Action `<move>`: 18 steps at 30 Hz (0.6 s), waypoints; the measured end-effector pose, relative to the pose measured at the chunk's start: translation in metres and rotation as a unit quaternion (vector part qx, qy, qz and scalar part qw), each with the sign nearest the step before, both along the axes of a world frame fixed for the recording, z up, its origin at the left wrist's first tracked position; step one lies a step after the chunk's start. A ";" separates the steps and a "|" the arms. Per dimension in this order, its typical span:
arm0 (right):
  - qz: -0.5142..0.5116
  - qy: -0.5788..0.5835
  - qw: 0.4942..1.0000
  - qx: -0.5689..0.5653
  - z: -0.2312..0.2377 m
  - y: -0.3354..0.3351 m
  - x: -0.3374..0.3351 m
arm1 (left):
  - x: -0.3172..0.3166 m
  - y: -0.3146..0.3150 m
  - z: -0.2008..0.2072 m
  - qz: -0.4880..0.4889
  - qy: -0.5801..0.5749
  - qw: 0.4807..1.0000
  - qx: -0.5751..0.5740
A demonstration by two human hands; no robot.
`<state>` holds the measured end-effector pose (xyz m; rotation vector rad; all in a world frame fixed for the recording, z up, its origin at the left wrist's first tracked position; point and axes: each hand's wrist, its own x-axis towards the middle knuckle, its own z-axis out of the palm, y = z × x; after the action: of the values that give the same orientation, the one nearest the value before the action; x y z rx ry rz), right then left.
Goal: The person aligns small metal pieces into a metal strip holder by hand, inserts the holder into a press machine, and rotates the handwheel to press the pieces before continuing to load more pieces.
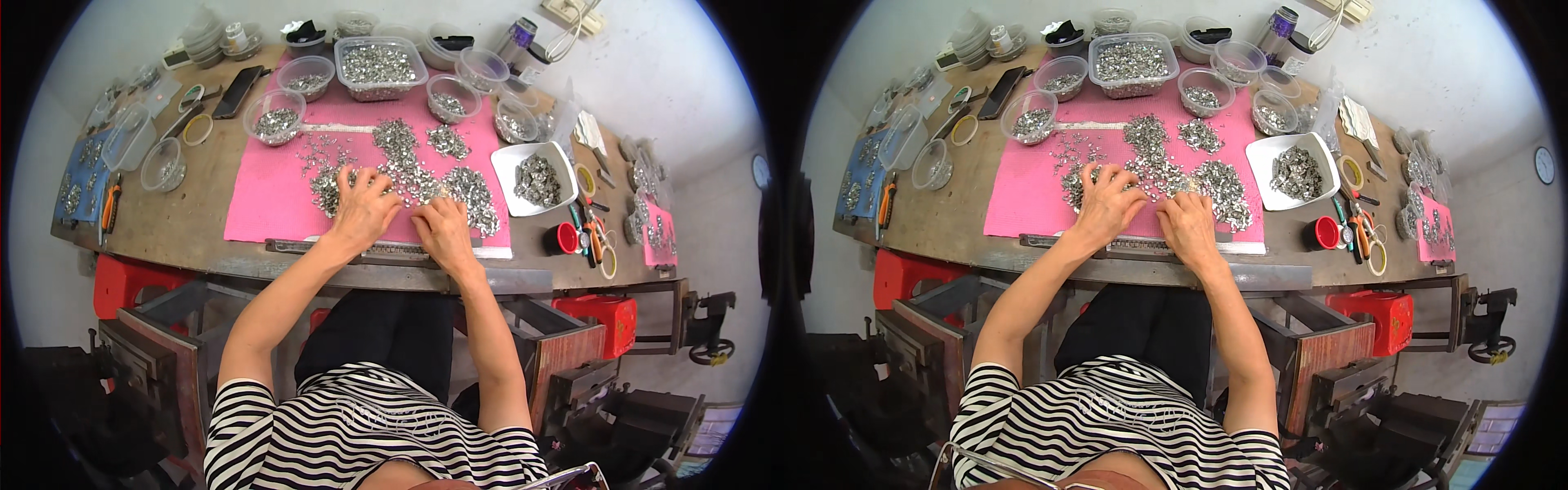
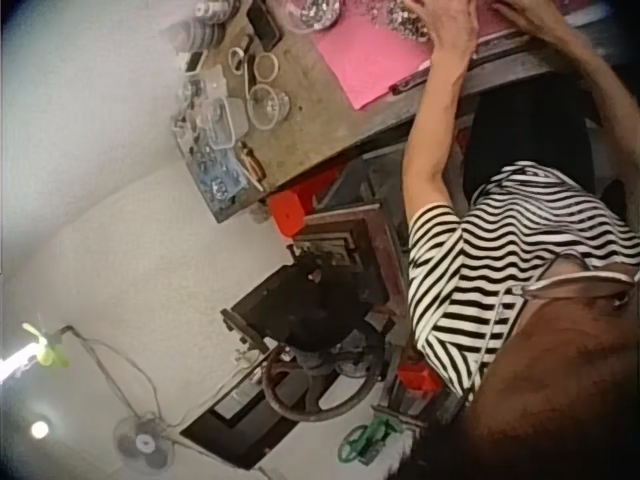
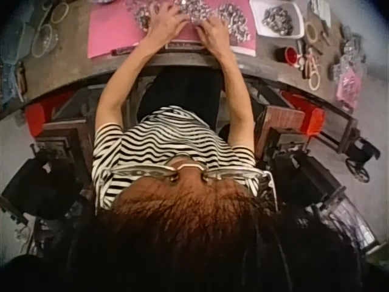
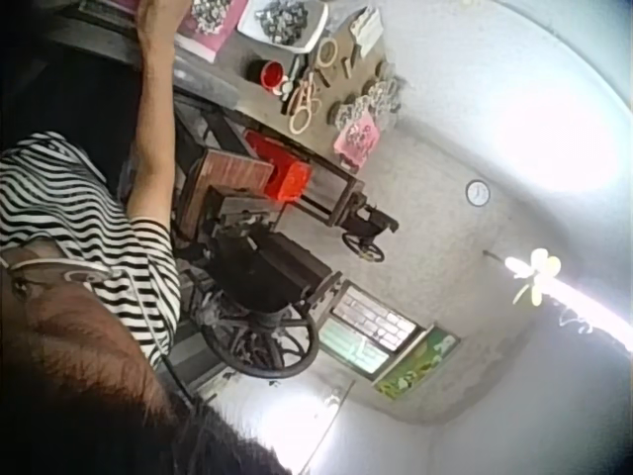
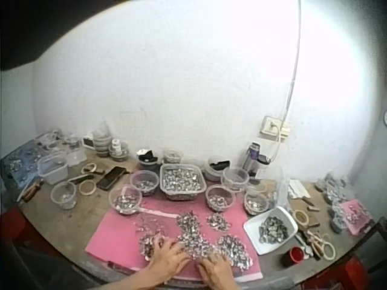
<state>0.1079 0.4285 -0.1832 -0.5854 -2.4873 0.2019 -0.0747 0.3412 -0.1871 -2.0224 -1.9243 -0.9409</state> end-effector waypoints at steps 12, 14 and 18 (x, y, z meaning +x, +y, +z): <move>-0.028 0.025 0.998 -0.042 -0.007 -0.002 -0.004 | 0.000 -0.013 -0.002 -0.013 -0.058 0.998 -0.005; -0.035 0.012 0.999 -0.027 -0.005 -0.003 -0.007 | 0.004 -0.011 -0.003 -0.017 -0.049 0.999 -0.013; 0.004 0.042 0.994 -0.100 0.013 -0.019 0.007 | 0.005 -0.006 -0.009 -0.005 -0.036 0.999 -0.002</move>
<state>0.1149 0.4092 -0.1703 -0.6339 -2.4038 0.4729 -0.0697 0.3351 -0.1961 -2.0287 -1.9541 -1.0262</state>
